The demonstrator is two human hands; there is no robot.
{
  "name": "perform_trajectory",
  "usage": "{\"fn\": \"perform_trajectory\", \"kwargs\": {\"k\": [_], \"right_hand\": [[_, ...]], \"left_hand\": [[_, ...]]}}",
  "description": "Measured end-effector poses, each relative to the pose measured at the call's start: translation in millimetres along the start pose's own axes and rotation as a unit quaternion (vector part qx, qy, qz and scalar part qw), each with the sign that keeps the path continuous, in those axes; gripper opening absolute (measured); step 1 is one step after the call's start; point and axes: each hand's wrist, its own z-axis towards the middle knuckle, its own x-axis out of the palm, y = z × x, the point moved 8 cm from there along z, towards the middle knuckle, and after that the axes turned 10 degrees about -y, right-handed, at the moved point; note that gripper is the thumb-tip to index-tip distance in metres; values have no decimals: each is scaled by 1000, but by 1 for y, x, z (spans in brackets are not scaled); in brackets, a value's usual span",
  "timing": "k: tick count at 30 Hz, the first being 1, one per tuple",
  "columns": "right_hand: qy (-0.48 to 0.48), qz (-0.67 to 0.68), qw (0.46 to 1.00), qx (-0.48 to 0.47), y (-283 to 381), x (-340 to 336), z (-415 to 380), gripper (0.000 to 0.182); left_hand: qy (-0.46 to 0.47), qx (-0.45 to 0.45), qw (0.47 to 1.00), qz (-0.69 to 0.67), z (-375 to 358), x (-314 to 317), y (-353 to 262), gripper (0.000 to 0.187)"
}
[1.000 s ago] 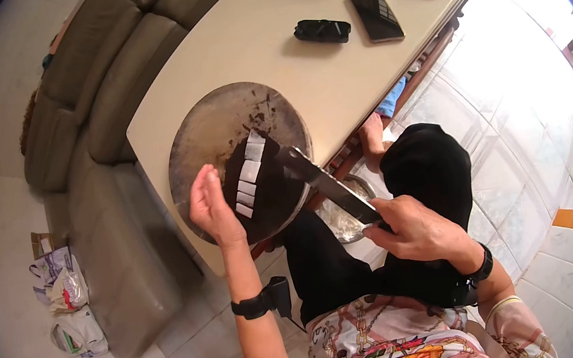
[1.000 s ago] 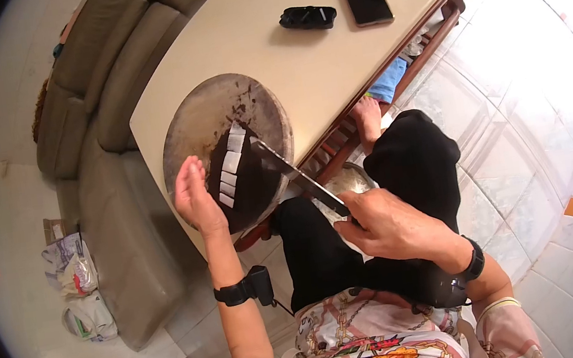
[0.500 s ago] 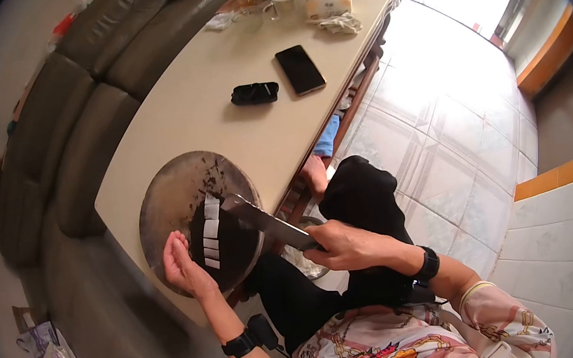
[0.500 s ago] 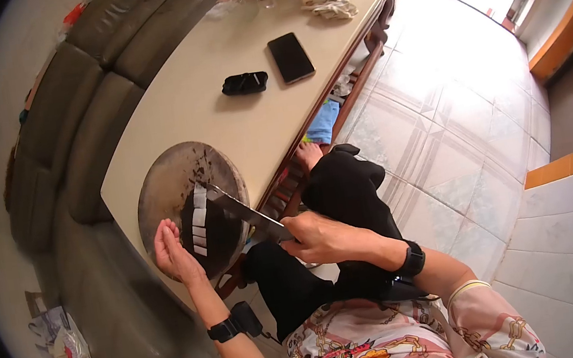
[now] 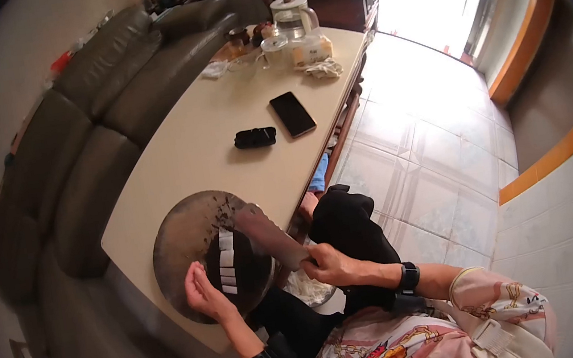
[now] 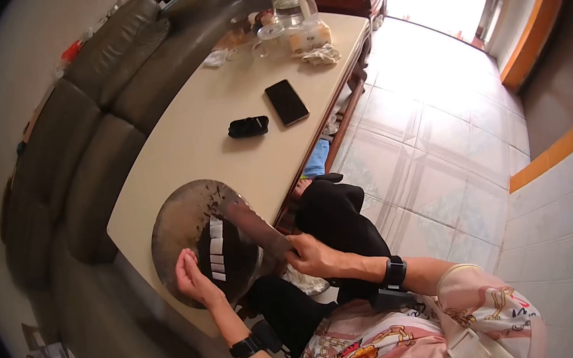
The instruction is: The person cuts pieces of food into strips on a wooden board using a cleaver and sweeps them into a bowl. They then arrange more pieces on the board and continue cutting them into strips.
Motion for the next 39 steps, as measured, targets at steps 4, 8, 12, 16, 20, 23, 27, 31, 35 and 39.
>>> {"fn": "perform_trajectory", "kwargs": {"k": [4, 8, 12, 16, 20, 23, 27, 31, 35, 39], "right_hand": [[-56, -25, 997, -44, 6, 2, -15, 12], [-58, -104, 992, -39, 20, 9, -23, 12], [-55, -133, 990, 2, 23, 10, -21, 14], [-62, -45, 995, 59, 16, 12, -9, 17], [-77, -56, 995, 28, 31, 17, 8, 20], [-103, -88, 989, -54, 57, 22, 24, 20], [-110, -152, 975, -115, 100, 42, 40, 21], [-101, -44, 983, -145, 101, 64, 57, 16], [-51, 141, 988, -36, 106, 77, 58, 6], [-21, 112, 993, -7, 92, 64, 75, 14]], "left_hand": [[-2, 1, 1000, -13, -2, 0, -2, 24], [-4, 1, 999, -33, -4, 1, -8, 23], [-7, 0, 999, -49, -4, -1, -6, 24], [-4, 3, 997, -76, -4, -1, -4, 25], [-11, -3, 997, -76, -5, -2, -5, 28], [-5, 12, 999, -51, -5, -4, -8, 32], [-14, 2, 998, -56, -6, -6, -4, 35], [3, 15, 1000, 3, -5, 1, -15, 34], [36, 35, 999, 20, -8, 5, -23, 31], [14, 16, 1000, 14, -6, 4, -13, 27]]}}
